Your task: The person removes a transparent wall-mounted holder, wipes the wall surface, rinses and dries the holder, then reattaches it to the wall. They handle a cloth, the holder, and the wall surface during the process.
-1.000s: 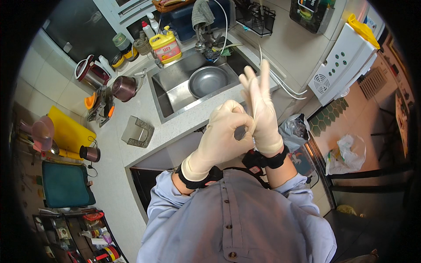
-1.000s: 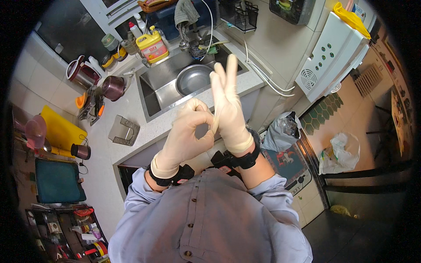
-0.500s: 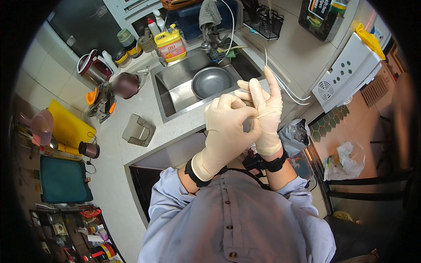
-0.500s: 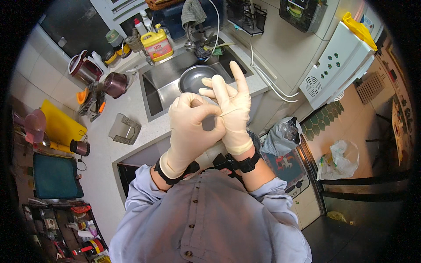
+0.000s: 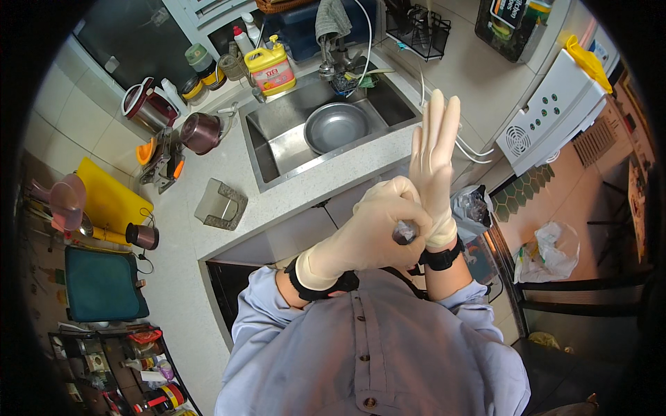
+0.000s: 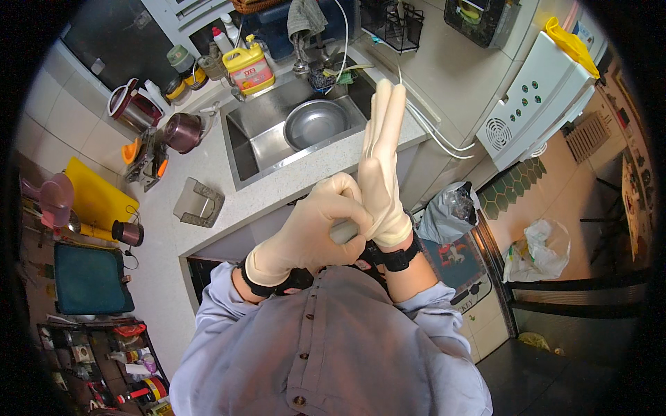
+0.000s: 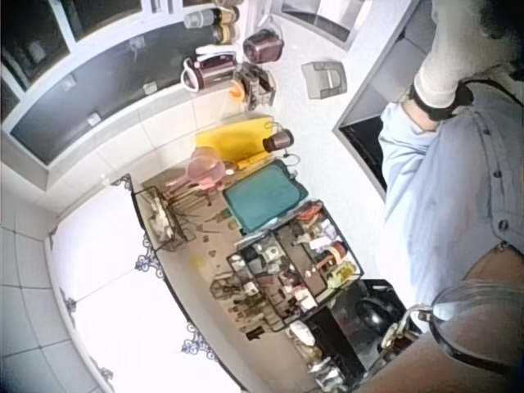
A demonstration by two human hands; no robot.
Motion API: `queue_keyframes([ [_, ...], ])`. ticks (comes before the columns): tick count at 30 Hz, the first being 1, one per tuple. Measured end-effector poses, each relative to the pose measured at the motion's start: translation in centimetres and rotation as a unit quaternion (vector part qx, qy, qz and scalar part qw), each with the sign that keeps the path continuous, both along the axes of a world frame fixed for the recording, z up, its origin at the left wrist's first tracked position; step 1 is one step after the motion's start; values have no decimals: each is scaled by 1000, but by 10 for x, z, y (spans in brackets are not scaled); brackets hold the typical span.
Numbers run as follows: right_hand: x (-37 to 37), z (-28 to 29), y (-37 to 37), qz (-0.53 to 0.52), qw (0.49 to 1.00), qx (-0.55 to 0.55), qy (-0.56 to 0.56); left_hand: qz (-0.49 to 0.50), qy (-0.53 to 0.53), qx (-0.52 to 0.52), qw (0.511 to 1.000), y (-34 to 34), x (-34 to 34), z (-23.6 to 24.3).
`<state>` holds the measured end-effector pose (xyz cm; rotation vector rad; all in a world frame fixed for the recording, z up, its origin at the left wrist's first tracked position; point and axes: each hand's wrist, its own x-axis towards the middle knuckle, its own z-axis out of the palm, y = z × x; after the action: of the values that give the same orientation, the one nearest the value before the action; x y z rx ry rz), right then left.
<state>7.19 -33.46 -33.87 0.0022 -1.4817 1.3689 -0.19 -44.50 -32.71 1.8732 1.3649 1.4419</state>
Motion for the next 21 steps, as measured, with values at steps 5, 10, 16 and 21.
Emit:
queue_keyframes([
  [5,4,8,-9,137,980,-128,69,140,-20,59,988,2,5,1],
  [10,3,12,-16,420,711,-371,425,231,87,111,963,12,-4,-2],
  [16,3,12,-14,276,906,-261,184,158,130,109,973,14,-6,-6],
  [21,11,11,-13,197,929,-274,151,12,51,32,998,8,-4,-8],
])
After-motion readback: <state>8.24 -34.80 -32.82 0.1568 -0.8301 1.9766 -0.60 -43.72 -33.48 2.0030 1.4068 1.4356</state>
